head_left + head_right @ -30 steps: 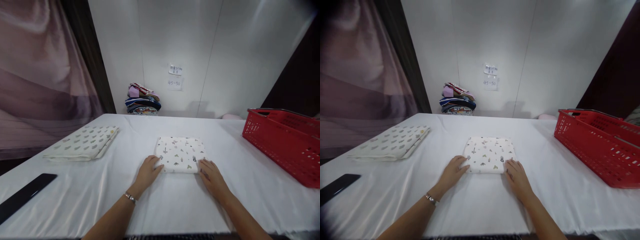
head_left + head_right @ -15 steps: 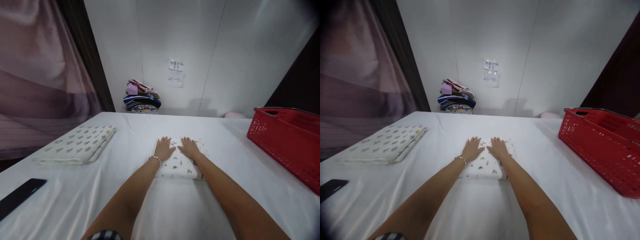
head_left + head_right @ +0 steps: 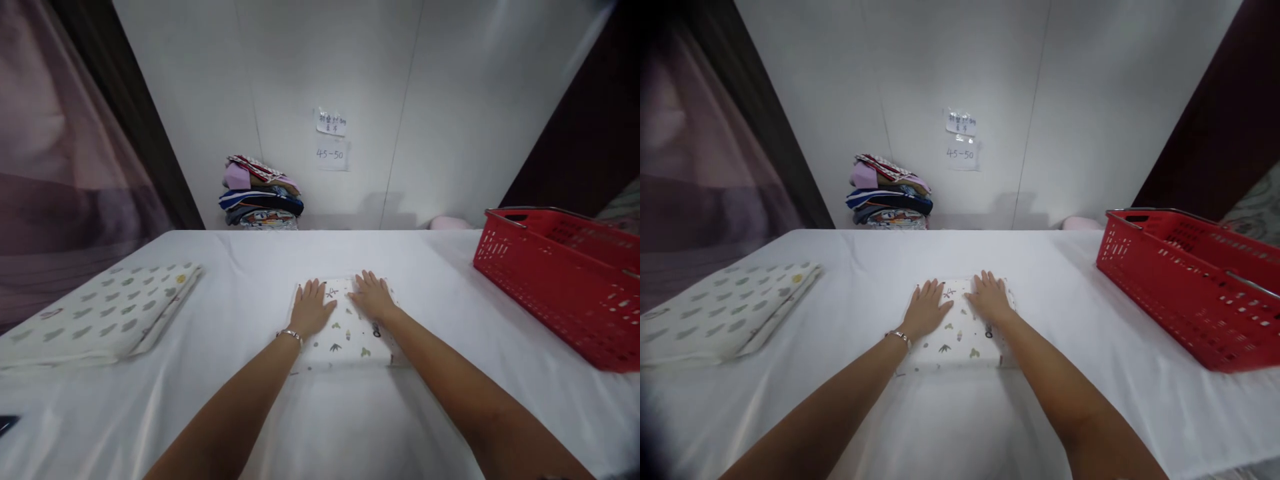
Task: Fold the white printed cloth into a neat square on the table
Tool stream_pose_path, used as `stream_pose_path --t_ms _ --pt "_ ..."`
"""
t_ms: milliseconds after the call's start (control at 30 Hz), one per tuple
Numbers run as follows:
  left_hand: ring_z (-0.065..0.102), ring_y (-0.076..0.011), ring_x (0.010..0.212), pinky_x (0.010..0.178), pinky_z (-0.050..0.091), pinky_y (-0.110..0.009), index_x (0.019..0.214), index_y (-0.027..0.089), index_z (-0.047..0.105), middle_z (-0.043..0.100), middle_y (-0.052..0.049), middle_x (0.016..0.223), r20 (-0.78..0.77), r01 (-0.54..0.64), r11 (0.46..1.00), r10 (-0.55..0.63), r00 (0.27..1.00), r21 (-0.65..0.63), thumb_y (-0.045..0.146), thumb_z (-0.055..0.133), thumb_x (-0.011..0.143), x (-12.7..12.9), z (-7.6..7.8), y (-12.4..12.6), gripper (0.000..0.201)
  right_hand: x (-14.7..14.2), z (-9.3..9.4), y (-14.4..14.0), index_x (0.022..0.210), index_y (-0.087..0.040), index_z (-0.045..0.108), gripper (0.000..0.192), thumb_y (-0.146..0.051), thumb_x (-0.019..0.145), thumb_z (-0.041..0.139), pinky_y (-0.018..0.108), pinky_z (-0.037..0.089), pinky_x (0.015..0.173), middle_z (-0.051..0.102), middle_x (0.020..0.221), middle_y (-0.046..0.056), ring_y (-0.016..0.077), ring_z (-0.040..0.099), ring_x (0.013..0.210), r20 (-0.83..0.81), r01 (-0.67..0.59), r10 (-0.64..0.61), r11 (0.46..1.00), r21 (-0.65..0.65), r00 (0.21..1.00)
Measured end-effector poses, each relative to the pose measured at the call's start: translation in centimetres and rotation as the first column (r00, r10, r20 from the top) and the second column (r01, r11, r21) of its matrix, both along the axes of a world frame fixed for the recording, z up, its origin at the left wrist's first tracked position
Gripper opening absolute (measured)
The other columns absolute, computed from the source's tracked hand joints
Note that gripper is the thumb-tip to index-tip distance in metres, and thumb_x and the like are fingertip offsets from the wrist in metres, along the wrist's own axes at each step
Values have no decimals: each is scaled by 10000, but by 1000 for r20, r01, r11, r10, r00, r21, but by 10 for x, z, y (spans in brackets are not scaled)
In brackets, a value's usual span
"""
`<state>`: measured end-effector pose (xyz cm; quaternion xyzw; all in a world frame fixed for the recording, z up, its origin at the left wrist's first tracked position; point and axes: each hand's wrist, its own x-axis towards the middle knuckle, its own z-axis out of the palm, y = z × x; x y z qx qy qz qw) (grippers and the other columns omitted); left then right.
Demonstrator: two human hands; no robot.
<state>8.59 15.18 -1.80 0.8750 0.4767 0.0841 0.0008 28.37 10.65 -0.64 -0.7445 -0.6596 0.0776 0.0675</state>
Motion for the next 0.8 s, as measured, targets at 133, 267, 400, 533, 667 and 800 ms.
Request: stream_pose_path --t_ms 133,267,400,533,667,800 --pt "130 -268 1375 1107 106 -468 1394 142 310 218 -95 1487 7 7 1000 -7 1000 4 558 207 885 0 0 0 666 11 -7 -9 1431 -148 218 741 -619 860 205 437 -13 1082 143 1507 107 255 53 1382 40 70 -70 998 -4 997" --pt "135 -272 1374 1106 107 -470 1399 129 299 220 -101 1485 8 4 1000 -4 1000 -1 562 210 881 0 0 0 682 9 -12 -9 1426 -148 238 736 -617 859 224 432 -19 1087 159 1503 106 253 66 1381 11 67 -68 997 30 998" --pt "140 -266 1374 1106 114 -466 1400 137 298 223 -93 1485 10 2 1000 -2 1000 -4 561 205 880 0 0 1 677 16 -8 -5 1391 -150 329 691 -573 845 343 429 41 1097 241 1479 113 255 138 1372 -154 76 -61 993 92 986" --pt "133 -267 1375 1108 107 -470 1400 134 299 213 -95 1488 18 4 1000 -4 1000 -8 564 200 880 0 -1 3 682 51 -1 -10 1269 -169 494 504 -402 829 420 360 277 1037 421 1387 90 220 357 1279 -449 333 -177 895 297 876" --pt "138 -269 1373 1109 95 -469 1399 130 303 218 -101 1486 33 11 1000 -11 999 12 568 197 878 1 -4 4 689 81 0 -25 1045 -150 625 382 -353 774 449 346 428 850 644 1077 96 218 591 929 -536 505 -285 801 322 794" --pt "140 -272 1373 1110 93 -468 1400 125 303 218 -104 1485 43 16 1000 -16 999 6 574 192 877 0 -5 4 698 82 -3 -28 939 -177 639 342 -420 753 485 290 446 675 673 832 40 177 591 700 -540 509 -300 810 292 787"
